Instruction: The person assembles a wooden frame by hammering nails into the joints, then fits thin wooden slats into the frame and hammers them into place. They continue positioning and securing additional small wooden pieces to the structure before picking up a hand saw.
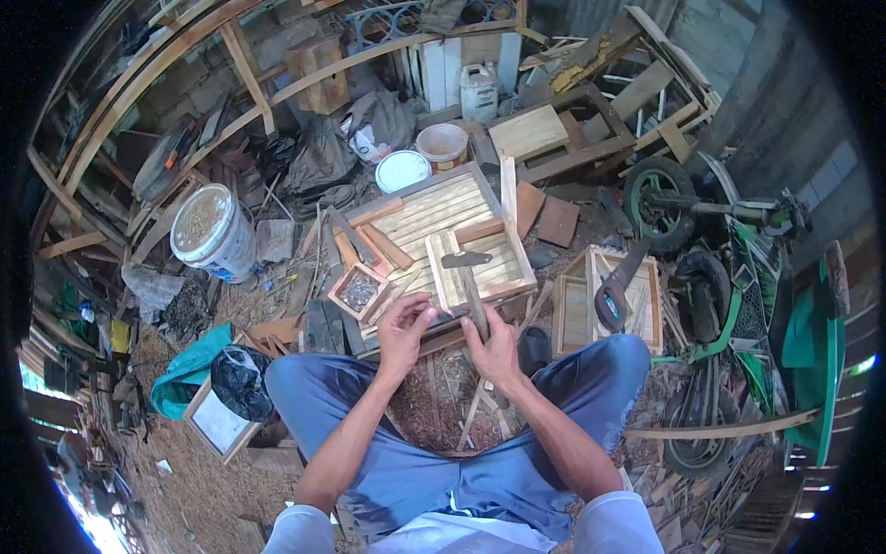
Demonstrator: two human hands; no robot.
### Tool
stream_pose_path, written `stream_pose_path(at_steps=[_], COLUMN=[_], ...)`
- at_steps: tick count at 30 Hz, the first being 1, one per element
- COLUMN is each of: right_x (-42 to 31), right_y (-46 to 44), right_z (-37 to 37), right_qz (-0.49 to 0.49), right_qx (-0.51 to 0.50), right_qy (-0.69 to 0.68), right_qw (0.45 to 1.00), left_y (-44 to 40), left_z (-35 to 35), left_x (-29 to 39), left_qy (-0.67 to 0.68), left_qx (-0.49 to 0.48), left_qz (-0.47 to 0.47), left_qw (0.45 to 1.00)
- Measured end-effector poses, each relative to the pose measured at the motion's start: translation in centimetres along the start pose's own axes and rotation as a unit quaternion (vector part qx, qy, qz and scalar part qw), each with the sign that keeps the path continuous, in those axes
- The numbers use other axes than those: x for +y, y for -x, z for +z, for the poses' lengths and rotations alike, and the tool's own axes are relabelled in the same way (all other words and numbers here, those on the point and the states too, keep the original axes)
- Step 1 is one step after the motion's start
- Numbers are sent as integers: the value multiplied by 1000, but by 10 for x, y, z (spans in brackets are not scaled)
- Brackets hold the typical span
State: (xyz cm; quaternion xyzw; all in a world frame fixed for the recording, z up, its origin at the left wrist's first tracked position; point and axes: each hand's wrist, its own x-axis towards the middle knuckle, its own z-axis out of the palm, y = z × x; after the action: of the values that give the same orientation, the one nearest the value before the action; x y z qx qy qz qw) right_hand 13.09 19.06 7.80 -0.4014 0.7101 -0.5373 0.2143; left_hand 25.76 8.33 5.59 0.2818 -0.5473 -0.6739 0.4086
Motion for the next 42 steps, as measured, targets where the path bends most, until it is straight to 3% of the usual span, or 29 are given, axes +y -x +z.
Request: stream_pose_path(at_steps=[3,15,18,19,22,25,28,36,42], right_x=[-8,9,14,15,14,14,13,35,35], right_y=[0,-9,-10,-9,-9,-11,-14,-14,-13], right_z=[-3,1,-6,-6,-7,-9,-13,-19,-24], right_qz=[60,17,55,45,25,41,75,70,95], right_qx=[-31,29,-13,-14,-17,-16,-2,12,15], right_qy=[29,-19,22,18,15,31,49,53,71], right_qw=[997,999,998,999,999,999,996,996,993], left_y=[-4,-5,-3,-3,-3,-12,-25,-46,-51], left_z=[2,18,18,19,20,20,23,17,16], left_x=[-4,-7,-13,-13,-4,-9,-16,-40,-56], left_qy=[14,21,-110,-196,-289,-304,-197,-169,-334], left_qx=[-5,-78,-112,-112,-124,-114,-65,-9,-33], left_qz=[8,-142,-120,-89,-27,60,-4,-49,112], left_qw=[1000,987,980,970,949,944,978,984,935])
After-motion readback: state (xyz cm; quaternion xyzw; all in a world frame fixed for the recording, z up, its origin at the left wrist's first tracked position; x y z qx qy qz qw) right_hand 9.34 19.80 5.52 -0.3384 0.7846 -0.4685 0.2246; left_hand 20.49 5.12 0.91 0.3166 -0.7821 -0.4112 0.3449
